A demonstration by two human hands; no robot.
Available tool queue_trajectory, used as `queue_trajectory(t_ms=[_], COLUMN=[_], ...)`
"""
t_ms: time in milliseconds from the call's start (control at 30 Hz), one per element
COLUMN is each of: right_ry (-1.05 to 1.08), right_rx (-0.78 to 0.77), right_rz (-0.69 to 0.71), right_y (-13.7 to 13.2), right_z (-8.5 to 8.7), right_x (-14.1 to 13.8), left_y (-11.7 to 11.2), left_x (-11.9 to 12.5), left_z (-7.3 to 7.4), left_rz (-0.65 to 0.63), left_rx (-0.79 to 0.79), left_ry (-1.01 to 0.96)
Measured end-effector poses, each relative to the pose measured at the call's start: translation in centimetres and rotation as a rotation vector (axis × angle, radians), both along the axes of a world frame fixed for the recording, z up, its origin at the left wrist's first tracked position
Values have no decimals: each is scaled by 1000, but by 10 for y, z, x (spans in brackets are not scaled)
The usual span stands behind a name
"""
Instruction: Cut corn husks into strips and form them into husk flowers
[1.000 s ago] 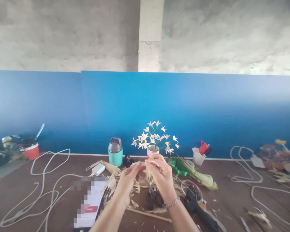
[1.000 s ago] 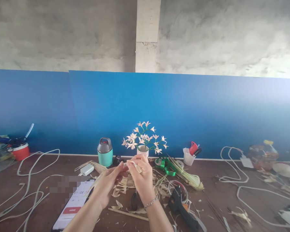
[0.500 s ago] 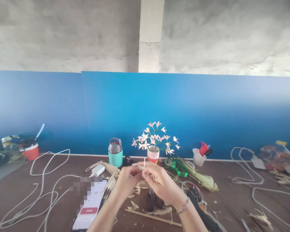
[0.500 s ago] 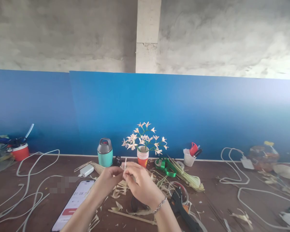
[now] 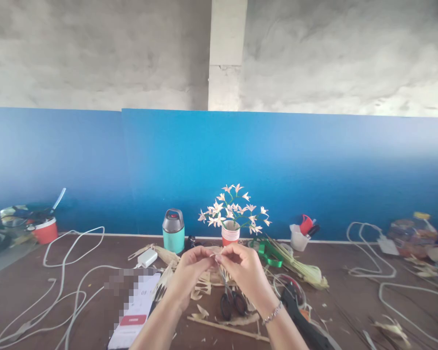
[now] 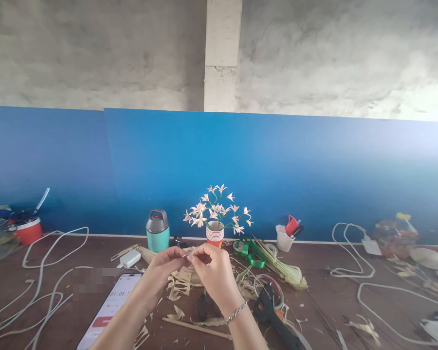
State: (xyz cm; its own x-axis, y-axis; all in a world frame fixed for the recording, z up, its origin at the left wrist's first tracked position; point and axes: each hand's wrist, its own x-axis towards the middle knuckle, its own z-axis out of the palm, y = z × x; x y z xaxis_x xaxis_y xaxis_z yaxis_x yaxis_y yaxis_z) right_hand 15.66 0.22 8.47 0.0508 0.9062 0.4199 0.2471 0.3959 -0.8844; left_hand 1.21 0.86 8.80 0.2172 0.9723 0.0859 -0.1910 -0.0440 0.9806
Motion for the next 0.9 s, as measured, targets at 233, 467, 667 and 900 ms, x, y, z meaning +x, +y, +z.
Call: queue_trajectory(t_ms=[233, 467, 667, 900], right_ry=[342, 430, 253, -360], right_rx=[-303, -555, -428, 212], right_rz=[193, 595, 286, -92], right_y=[-1, -3, -4, -17], right_z=[4, 4, 9, 11], right_x=[0, 13, 8, -4], left_y=[6, -4, -1, 4], left_x=[-3, -9, -4, 2], left_z=[-11, -3, -3, -10], left_rz=[214, -108, 31, 226], left_rx=[498, 595, 508, 378], left_ry=[212, 219, 277, 227])
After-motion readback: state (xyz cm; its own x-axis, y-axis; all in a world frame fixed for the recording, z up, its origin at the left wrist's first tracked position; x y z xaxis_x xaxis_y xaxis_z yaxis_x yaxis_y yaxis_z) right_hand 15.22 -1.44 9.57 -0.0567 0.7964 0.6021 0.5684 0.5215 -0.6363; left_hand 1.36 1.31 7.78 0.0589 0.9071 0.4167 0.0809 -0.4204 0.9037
